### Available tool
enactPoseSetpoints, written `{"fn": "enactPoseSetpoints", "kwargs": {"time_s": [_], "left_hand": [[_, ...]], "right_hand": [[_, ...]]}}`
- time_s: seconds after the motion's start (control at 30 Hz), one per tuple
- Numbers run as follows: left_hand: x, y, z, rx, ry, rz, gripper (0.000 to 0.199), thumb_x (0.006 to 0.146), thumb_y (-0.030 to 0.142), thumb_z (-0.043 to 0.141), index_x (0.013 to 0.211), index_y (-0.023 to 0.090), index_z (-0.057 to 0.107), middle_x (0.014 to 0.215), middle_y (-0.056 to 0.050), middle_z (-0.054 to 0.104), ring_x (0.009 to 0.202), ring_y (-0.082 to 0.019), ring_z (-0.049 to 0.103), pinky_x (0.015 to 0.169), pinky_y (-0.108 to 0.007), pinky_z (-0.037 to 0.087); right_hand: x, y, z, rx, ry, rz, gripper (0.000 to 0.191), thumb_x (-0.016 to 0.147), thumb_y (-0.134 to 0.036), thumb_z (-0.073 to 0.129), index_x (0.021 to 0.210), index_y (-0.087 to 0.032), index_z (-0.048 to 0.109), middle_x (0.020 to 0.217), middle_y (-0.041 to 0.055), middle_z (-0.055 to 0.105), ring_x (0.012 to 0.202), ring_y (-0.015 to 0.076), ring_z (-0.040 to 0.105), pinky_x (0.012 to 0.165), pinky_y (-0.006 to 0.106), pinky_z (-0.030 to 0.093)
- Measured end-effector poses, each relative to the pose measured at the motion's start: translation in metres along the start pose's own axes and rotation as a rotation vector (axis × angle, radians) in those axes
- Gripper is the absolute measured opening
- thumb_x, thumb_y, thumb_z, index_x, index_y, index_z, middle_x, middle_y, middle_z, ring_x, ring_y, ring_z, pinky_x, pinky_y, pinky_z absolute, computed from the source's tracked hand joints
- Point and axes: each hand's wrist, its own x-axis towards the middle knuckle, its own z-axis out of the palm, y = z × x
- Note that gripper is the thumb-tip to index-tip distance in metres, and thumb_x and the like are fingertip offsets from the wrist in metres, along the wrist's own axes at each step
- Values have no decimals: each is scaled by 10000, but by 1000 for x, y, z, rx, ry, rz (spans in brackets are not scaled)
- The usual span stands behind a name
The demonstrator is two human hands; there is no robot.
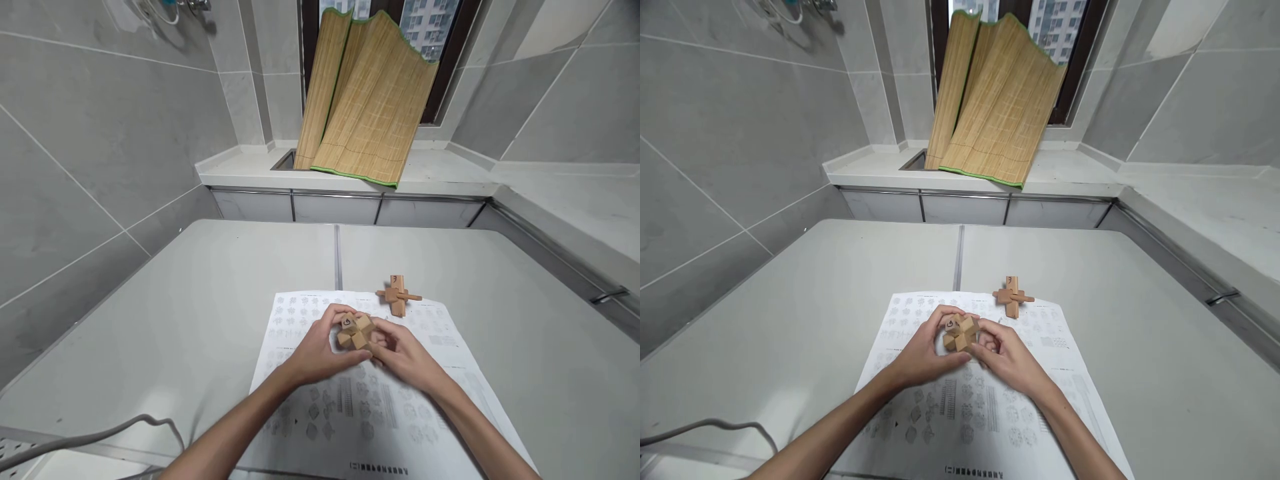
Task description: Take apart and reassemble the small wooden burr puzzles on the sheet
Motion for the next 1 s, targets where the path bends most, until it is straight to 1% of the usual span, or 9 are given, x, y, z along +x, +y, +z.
{"fn": "enactPoseSetpoints", "kwargs": {"time_s": [0.07, 0.1, 0.13, 0.23, 0.3, 0.47, 0.63, 0.87, 1.0], "left_hand": [[1, -2, 0, 16, 60, -1, 598, 813, 404, 840, 1283, 246, 506, 1306, -118, 666, 1166, -286, 667, 934, -427, 550], [2, -3, 0, 20, 82, 0, 595, 806, 402, 845, 1271, 243, 510, 1306, -119, 665, 1187, -291, 658, 948, -431, 547], [3, -3, 0, 23, 93, 1, 583, 809, 400, 841, 1263, 241, 511, 1298, -118, 668, 1193, -292, 655, 956, -434, 545], [3, -4, 0, 15, 92, 15, 542, 846, 383, 808, 1271, 239, 504, 1279, -111, 681, 1183, -281, 664, 979, -434, 536], [2, -4, 0, 5, 87, 32, 536, 861, 369, 797, 1287, 243, 497, 1306, -110, 677, 1206, -278, 657, 1005, -433, 524], [1, 0, 0, 20, 94, 92, 569, 863, 386, 805, 1337, 254, 520, 1442, -124, 610, 1322, -300, 589, 1073, -449, 498], [3, 2, -3, 103, 106, 145, 615, 844, 335, 819, 1402, 287, 564, 1384, -94, 651, 1233, -290, 626, 1067, -463, 498], [3, 1, -5, 162, 89, 168, 644, 845, 351, 827, 1433, 315, 568, 1450, -79, 624, 1212, -287, 623, 1077, -483, 500], [2, 3, -5, 155, 70, 182, 658, 857, 369, 827, 1456, 334, 558, 1467, -66, 618, 1213, -276, 630, 1073, -463, 509]], "right_hand": [[2, 1, 1, -61, 137, -54, 306, 926, -524, 720, 914, -227, 646, 742, -16, 561, 644, 159, 468, 610, 282, 359], [3, 1, 1, -60, 160, -61, 307, 908, -516, 744, 891, -228, 638, 755, -13, 575, 652, 159, 478, 615, 282, 367], [3, 0, 1, -33, 139, -49, 309, 910, -520, 742, 898, -230, 634, 756, -13, 589, 650, 159, 492, 618, 282, 378], [2, -1, -4, 84, -27, 26, 333, 980, -559, 645, 1023, -229, 637, 745, -9, 648, 628, 157, 546, 633, 291, 421], [1, -2, -6, 118, -61, 40, 362, 995, -560, 627, 1114, -218, 640, 747, 0, 679, 628, 157, 569, 640, 296, 438], [1, 1, -4, 84, 24, 39, 350, 939, -460, 734, 1176, -214, 659, 740, -7, 688, 639, 163, 596, 637, 299, 461], [1, 0, -3, 56, 114, -28, 240, 933, -432, 722, 1042, -221, 690, 719, -13, 676, 636, 165, 606, 641, 302, 475], [0, -5, -2, 18, 168, -64, 181, 892, -375, 749, 987, -222, 748, 752, 7, 685, 672, 179, 622, 660, 309, 495], [0, -6, -3, 36, 155, -66, 134, 876, -319, 761, 967, -221, 766, 748, 2, 678, 672, 171, 619, 685, 312, 512]]}}
